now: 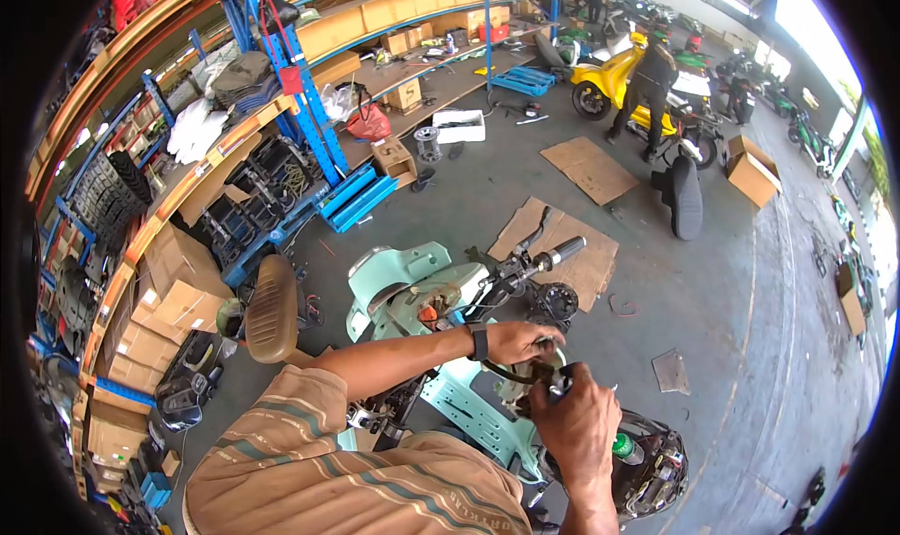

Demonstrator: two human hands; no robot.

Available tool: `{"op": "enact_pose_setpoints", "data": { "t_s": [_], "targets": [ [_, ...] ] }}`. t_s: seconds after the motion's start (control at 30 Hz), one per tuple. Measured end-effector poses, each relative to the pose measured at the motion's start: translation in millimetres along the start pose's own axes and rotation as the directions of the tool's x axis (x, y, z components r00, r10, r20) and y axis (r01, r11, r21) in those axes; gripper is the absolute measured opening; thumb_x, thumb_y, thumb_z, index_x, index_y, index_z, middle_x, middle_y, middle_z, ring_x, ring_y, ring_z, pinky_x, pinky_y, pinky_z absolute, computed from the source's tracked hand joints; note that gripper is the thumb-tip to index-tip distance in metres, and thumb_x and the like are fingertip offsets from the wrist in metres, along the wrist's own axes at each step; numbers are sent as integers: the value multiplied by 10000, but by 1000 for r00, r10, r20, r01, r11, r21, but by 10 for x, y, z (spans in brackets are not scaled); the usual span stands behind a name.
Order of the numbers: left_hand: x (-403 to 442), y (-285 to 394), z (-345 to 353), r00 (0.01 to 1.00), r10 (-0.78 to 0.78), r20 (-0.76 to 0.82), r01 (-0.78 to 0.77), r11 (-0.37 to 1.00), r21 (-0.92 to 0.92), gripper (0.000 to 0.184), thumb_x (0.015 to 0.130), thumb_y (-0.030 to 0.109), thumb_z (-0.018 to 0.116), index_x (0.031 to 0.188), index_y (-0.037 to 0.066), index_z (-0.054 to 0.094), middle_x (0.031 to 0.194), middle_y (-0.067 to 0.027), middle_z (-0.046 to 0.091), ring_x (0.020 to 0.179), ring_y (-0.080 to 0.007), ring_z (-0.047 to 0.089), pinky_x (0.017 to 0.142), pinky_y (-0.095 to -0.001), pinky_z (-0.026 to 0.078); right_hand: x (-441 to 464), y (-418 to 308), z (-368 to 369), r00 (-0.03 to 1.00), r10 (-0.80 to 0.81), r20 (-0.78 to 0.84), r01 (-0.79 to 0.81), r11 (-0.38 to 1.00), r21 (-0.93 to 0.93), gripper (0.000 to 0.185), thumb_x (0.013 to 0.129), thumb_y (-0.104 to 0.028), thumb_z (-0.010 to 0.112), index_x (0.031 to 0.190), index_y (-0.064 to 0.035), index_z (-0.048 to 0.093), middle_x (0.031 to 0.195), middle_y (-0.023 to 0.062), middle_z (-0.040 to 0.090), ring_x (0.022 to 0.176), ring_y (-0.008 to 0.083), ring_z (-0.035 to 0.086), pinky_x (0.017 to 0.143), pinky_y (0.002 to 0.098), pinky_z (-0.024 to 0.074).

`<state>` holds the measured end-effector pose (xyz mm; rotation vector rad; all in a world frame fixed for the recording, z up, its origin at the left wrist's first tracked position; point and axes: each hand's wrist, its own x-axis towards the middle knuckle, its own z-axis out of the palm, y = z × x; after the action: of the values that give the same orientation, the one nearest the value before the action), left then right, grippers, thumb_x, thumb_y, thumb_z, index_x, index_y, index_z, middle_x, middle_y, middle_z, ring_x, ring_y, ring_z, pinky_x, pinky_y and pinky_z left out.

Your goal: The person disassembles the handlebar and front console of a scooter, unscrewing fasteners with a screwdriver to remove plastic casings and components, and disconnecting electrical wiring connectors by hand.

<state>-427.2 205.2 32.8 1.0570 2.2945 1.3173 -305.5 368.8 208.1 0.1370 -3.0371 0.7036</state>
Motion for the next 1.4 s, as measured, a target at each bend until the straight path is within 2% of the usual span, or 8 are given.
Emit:
{"op": "enact_pose_setpoints", "data": {
  "t_s": [0.2,0.3,0.43,0.87,0.93,1.0,1.33,1.4],
  "targets": [
    [149,151,9,972,-207,-112,225,957,186,456,1029,447,444,1298,88,524,1077,-228,682,1025,-445,631,880,-494,510,-372,224,439,990,8,141,-21,996,87,371,778,-279,770,975,-4,619,761,240,679,739,429,666,697,489,528],
    [192,115,73,941,-73,-330,131,978,160,386,1021,393,483,1247,91,563,1007,-232,692,960,-448,649,813,-491,530,-534,407,785,970,20,244,-55,989,138,391,792,-300,767,984,0,605,801,253,682,785,442,665,691,509,533],
    [223,227,-34,910,-204,-361,231,972,33,403,1033,389,460,1245,64,568,1010,-230,696,966,-442,654,813,-472,531,-763,757,1232,967,9,256,-65,976,209,450,820,-321,746,1066,1,551,795,290,668,773,475,656,705,527,535],
    [204,130,-101,619,-300,-726,208,954,-217,536,1054,473,370,1080,-7,606,750,-117,574,697,-212,518,669,-386,439,-922,1481,2492,960,54,274,-181,869,460,430,854,-286,753,1145,-29,569,1021,227,705,953,369,704,797,438,543],
    [217,174,-80,554,-282,-784,211,958,-195,457,1043,431,409,1053,14,597,844,-231,648,799,-419,628,685,-471,466,-868,1498,2656,955,78,285,-202,874,441,420,874,-279,729,1174,-29,576,1061,221,703,1024,350,691,833,435,534],
    [168,348,-103,568,-314,-761,243,947,-210,543,1040,480,376,1021,-10,609,821,-246,644,787,-391,639,691,-466,466,-819,1532,2824,969,22,245,-137,874,467,392,890,-266,708,1176,-20,601,1068,196,709,1031,312,695,846,402,529],
    [174,33,-63,477,-287,-831,144,958,-248,660,1038,542,336,902,-62,563,741,-151,571,697,-247,501,701,-429,435,-856,1811,2932,905,71,420,-343,705,621,335,980,-315,597,1169,-41,637,854,101,735,735,150,618,675,319,475],
    [204,8,-16,460,-248,-853,128,969,-212,631,1042,518,343,912,-59,564,760,-165,582,709,-274,506,711,-429,440,-996,2003,3002,892,265,368,-448,637,628,354,1013,-340,543,1151,-27,639,787,82,699,673,130,546,632,310,442]
  ]
}}
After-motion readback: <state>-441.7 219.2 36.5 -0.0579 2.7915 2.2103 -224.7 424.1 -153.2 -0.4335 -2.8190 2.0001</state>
